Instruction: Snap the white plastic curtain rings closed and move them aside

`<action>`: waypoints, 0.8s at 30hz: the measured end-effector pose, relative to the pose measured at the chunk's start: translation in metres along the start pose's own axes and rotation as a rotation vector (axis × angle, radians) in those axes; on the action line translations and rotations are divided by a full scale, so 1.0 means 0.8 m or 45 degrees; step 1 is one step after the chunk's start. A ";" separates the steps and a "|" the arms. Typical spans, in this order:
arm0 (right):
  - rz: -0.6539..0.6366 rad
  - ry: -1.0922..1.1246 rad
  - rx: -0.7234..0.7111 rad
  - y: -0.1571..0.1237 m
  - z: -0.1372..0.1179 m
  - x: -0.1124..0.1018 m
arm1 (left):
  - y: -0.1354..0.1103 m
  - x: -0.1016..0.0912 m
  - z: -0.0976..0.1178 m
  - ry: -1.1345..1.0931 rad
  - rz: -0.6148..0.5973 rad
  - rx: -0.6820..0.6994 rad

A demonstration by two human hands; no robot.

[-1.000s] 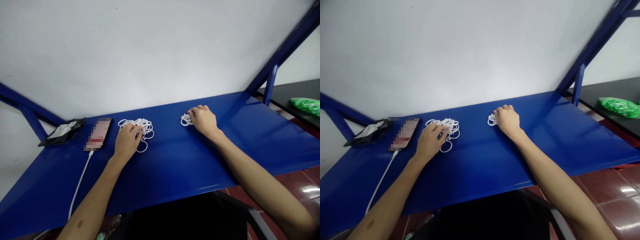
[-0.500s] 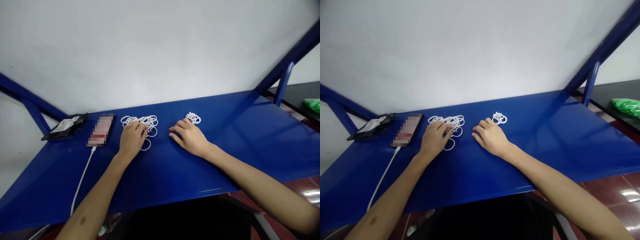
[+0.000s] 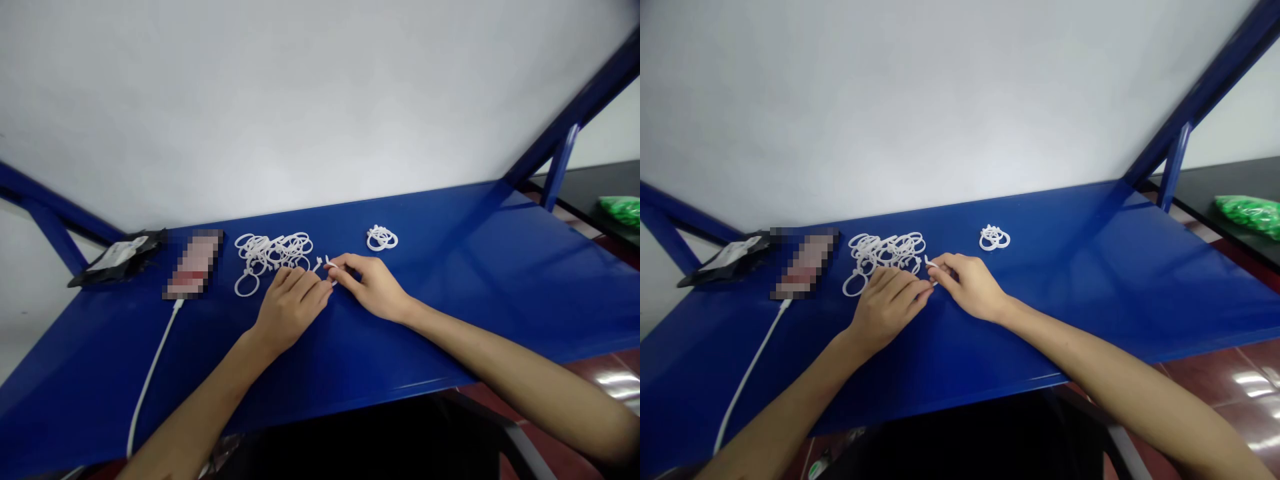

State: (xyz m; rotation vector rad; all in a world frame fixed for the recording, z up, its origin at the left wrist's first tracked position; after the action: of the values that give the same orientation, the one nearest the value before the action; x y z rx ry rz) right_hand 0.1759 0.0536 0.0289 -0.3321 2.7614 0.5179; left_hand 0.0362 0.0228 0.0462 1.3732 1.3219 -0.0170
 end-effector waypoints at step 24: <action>-0.142 -0.126 -0.361 -0.020 -0.023 0.006 | -0.021 0.024 -0.020 -0.556 -0.124 -0.427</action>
State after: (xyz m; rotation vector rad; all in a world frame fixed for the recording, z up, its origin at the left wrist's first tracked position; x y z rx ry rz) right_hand 0.1712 0.0313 0.0385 -0.5079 2.5565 0.8739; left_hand 0.0216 0.0410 0.0269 0.9526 0.9699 -0.1469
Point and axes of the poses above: each hand's wrist, its own y-axis towards the middle knuckle, its own x-axis out of the palm, z = x × y, the point moved 6 cm from there along y, towards the middle knuckle, and after that the axes turned 11 degrees about y, right-handed, at the moved point
